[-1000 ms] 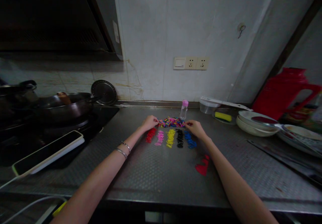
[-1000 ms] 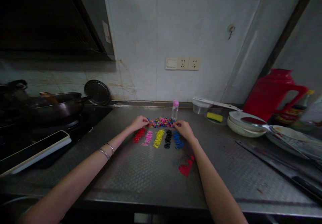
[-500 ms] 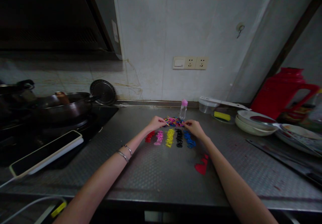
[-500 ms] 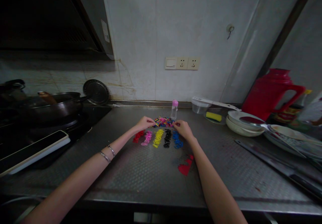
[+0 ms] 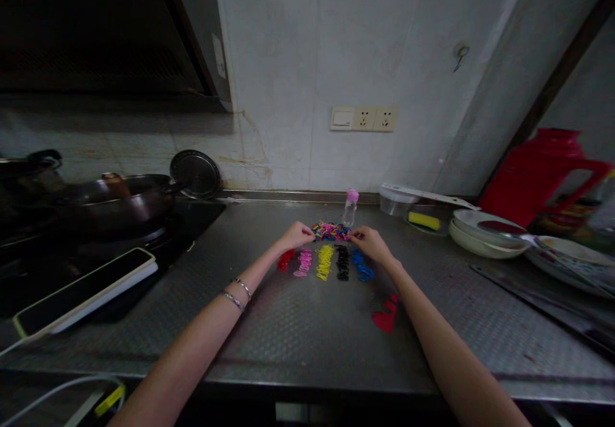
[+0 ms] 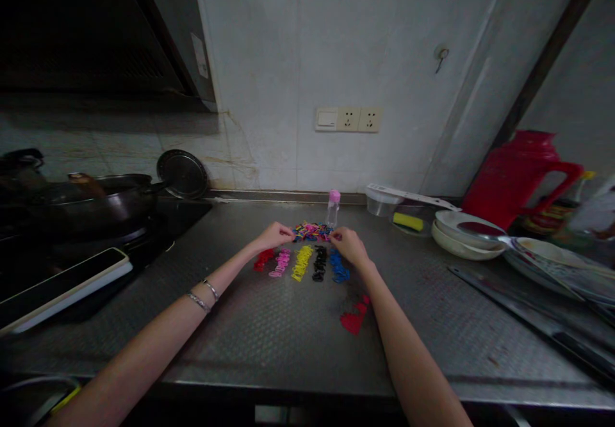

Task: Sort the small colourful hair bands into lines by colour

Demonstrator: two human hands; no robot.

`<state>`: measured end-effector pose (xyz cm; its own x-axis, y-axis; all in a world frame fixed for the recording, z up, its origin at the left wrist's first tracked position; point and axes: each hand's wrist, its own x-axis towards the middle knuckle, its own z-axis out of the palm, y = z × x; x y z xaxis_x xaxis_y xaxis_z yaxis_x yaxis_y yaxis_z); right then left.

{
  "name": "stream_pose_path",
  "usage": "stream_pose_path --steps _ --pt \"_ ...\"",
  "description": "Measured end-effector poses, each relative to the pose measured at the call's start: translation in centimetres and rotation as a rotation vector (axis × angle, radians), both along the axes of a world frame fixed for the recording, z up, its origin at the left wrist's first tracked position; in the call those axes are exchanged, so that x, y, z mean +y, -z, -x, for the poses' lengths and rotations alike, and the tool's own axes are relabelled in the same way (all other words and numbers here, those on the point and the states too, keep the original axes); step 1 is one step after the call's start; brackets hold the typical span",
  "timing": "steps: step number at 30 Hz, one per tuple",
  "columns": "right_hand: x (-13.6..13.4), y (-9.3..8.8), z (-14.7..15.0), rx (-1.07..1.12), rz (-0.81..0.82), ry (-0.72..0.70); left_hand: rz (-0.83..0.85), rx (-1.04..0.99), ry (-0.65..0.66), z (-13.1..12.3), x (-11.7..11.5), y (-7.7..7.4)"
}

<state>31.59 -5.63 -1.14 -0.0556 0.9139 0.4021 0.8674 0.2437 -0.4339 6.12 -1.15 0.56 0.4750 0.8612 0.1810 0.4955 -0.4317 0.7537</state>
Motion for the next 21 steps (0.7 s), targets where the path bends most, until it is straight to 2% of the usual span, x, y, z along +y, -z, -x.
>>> stream_pose_path --steps 6,13,21 --pt "-0.4 -0.5 0.9 -0.18 0.085 0.039 0.008 -0.111 -0.129 2.8 1.5 -0.5" --pt "-0.3 -1.3 2.2 -0.337 0.143 0.054 0.057 -0.202 -0.295 5.3 1.9 0.2" --pt "0.4 -1.7 2.5 -0.402 0.166 0.049 0.065 -0.254 -0.287 5.7 2.3 1.0"
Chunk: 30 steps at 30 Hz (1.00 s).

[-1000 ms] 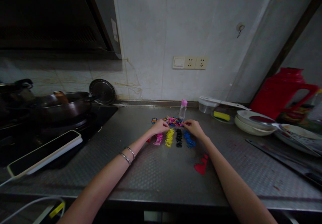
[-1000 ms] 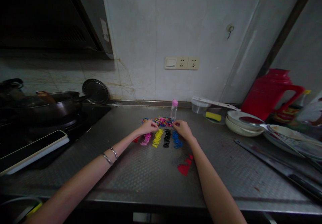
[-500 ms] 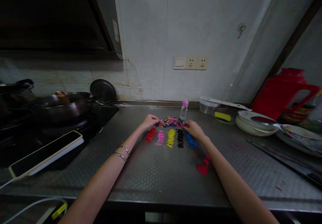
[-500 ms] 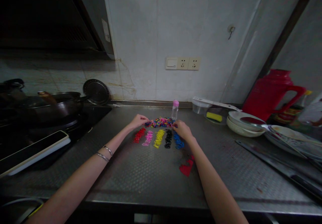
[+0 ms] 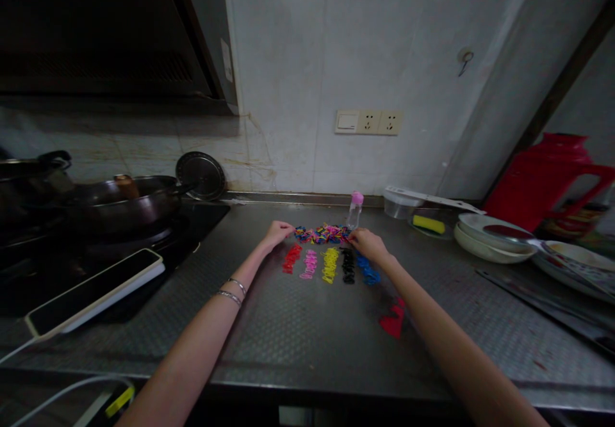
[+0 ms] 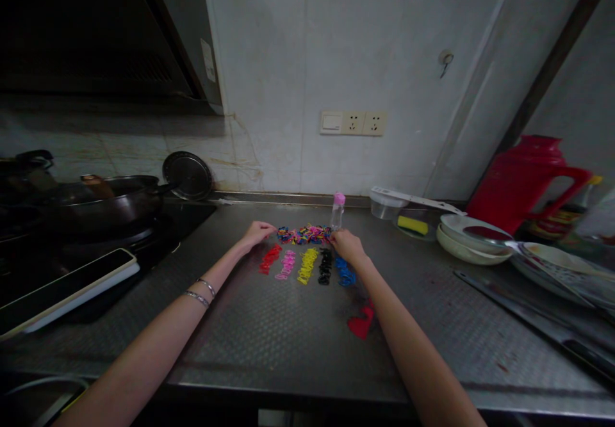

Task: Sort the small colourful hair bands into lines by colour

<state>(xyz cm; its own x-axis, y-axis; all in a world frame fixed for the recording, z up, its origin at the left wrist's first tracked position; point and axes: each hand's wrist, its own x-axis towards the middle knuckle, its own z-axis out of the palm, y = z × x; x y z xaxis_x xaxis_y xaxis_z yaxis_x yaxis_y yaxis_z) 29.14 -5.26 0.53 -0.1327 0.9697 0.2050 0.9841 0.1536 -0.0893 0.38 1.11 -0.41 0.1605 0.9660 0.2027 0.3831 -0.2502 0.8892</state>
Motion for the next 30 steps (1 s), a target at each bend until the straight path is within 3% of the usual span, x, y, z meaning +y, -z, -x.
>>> stream_pose_path --steps 5,15,24,30 --pt "0.5 0.6 -0.6 0.095 -0.044 -0.031 0.01 -0.001 0.001 0.0 0.1 0.2" --pt "2.0 0.7 -2.3 0.524 -0.14 -0.021 0.029 -0.01 -0.019 0.0 0.2 0.2" --pt "2.1 0.0 -2.6 0.815 -0.038 -0.02 0.041 -0.013 -0.015 0.0 -0.5 -0.4" --pt "1.7 -0.6 -1.6 0.794 0.055 -0.13 0.044 0.003 -0.024 0.0 -0.6 -0.3"
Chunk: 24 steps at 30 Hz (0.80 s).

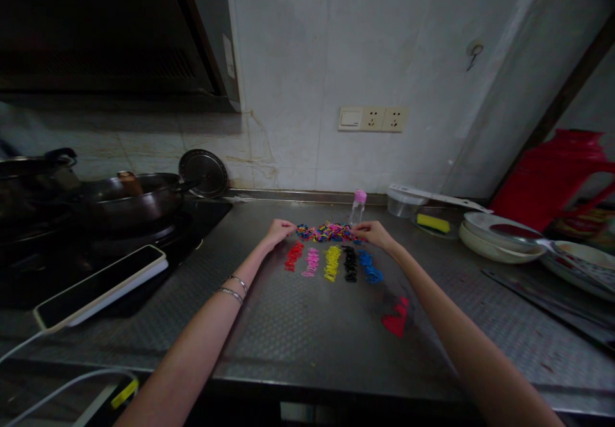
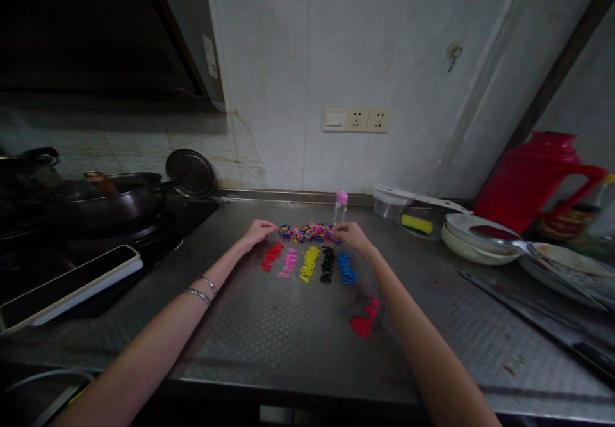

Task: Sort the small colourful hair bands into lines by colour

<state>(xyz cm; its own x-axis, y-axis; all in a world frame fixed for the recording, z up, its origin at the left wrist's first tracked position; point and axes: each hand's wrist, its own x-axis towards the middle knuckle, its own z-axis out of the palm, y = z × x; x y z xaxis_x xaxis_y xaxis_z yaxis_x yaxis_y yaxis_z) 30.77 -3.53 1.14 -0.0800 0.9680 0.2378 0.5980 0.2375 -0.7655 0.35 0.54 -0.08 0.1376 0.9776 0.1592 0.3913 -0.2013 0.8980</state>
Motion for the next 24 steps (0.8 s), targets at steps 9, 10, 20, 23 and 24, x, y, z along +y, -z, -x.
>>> stream_pose_path --steps 9,10,20,23,24 --pt "-0.8 -0.5 6.0 -0.147 -0.042 -0.256 0.0 0.004 0.021 0.0 0.0 0.2" --pt "-0.9 -0.6 6.8 -0.167 -0.054 -0.267 -0.002 0.003 0.025 0.0 0.0 0.2" --pt "-1.7 0.1 11.1 -0.334 -0.06 -0.378 0.002 0.004 0.023 -0.3 -0.2 -0.1" --pt "-1.9 -0.1 11.2 -0.32 -0.081 -0.371 0.008 0.001 0.02 -0.3 -0.3 -0.2" --pt "-2.0 -0.3 11.1 -0.307 -0.089 -0.366 0.011 0.003 0.019 -0.3 -0.3 -0.3"
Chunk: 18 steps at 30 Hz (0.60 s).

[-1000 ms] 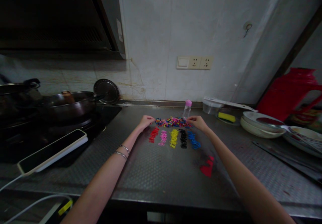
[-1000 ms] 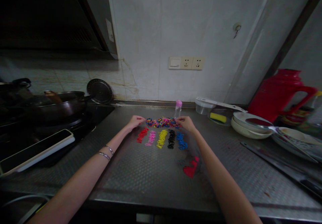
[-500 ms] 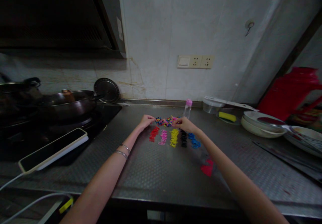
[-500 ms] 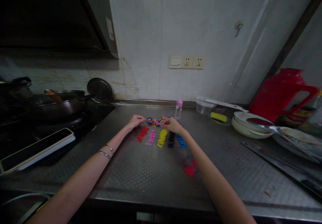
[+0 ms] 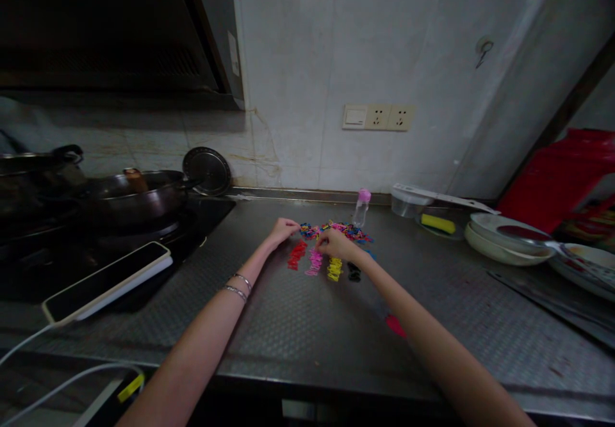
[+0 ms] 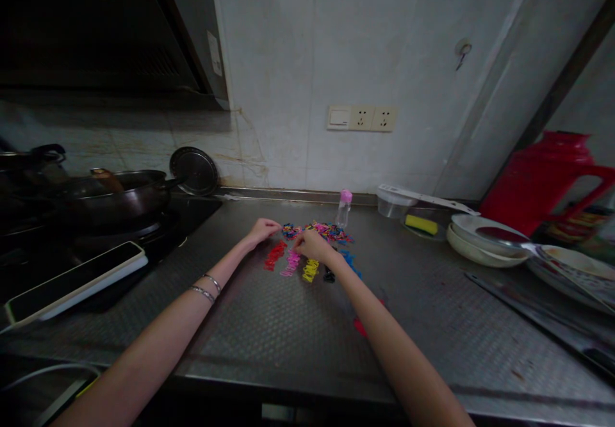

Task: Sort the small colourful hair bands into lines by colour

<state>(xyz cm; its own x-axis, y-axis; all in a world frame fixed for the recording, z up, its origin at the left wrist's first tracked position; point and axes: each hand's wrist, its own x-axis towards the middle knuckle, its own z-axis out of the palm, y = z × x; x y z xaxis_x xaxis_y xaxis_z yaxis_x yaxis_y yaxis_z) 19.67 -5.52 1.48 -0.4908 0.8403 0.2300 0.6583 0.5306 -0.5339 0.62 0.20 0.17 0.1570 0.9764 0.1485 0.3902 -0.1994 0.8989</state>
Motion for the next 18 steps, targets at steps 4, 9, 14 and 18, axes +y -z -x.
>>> stream_pose_path --steps 4,9,14,18 --pt "-0.3 -0.8 -1.3 0.045 -0.075 0.049 -0.007 0.009 0.005 0.1 0.2 0.2" --pt "-0.7 -0.7 -5.5 0.064 -0.14 0.263 -0.02 0.035 0.012 0.1 0.6 0.6" --pt "-0.8 0.6 -9.7 0.079 -0.155 0.423 -0.084 0.142 0.065 -0.2 0.5 0.7" --pt "-0.8 1.6 -11.1 0.102 -0.147 0.5 -0.115 0.242 0.112 -0.7 0.2 0.4"
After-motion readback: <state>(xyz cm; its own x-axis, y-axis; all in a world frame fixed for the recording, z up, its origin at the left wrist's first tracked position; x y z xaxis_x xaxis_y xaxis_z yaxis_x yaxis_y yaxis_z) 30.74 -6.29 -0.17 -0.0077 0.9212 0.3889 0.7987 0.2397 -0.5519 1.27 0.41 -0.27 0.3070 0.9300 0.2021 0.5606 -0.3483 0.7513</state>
